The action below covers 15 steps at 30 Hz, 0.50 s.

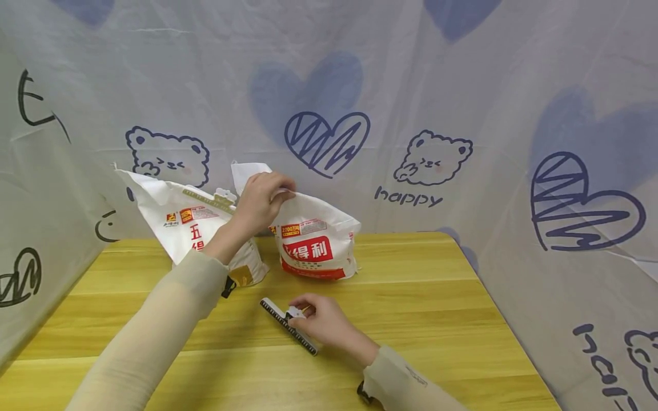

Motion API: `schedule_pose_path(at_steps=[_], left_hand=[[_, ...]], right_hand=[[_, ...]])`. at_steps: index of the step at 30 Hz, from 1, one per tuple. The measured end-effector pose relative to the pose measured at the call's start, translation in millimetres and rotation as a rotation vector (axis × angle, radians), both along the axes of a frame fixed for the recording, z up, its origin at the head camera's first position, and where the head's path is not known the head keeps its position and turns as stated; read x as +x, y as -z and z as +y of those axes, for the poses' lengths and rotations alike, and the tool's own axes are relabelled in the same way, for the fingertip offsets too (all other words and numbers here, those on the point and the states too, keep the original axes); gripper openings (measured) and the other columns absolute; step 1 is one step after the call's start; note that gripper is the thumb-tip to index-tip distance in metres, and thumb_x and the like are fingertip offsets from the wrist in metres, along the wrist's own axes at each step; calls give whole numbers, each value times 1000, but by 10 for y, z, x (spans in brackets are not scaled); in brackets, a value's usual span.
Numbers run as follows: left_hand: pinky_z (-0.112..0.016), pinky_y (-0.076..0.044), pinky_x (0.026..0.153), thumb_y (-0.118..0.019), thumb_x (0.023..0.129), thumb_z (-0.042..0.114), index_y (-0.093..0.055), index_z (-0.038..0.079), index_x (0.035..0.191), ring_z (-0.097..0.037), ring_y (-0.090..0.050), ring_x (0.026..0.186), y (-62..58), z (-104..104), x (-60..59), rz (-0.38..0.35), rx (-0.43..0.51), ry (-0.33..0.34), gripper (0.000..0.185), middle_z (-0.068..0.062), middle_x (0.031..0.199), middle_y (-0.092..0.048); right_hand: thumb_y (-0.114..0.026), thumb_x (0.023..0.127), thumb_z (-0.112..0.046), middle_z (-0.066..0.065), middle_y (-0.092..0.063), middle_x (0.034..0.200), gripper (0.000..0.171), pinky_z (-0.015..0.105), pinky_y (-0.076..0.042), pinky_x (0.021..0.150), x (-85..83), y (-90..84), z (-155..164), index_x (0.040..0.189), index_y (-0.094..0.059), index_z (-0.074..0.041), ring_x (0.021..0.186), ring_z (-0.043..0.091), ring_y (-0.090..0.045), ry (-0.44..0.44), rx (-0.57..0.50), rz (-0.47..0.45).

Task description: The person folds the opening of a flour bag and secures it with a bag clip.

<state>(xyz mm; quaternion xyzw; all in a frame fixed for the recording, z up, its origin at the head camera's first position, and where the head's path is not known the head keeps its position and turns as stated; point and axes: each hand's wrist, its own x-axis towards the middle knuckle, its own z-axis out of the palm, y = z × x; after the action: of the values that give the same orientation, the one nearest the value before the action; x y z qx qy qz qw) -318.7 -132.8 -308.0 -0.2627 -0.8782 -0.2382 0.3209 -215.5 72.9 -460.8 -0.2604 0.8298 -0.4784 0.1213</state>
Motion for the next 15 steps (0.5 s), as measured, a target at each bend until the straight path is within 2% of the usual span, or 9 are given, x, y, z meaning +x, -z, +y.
schedule_pose_path(at_steps=[6,15], left_hand=[[-49,-42,111,-71,98,11,-72,9,104,-29,-65,104,-8,-4,13,5,4,2,6,-6,105,-74],[-48,-42,112,-71,99,11,-72,9,106,-28,-65,105,-7,2,4,-3,-5,-1,7,-6,106,-74]], right_hand=[[-80,91,-13,8,-72,107,35,23,-57,78,21,-22,69,122,-71,-1,91,16,-66,60,-107,5],[-78,91,-5,12,-72,110,33,24,-59,84,35,-51,153,122,-70,0,97,22,-66,130,-207,36]])
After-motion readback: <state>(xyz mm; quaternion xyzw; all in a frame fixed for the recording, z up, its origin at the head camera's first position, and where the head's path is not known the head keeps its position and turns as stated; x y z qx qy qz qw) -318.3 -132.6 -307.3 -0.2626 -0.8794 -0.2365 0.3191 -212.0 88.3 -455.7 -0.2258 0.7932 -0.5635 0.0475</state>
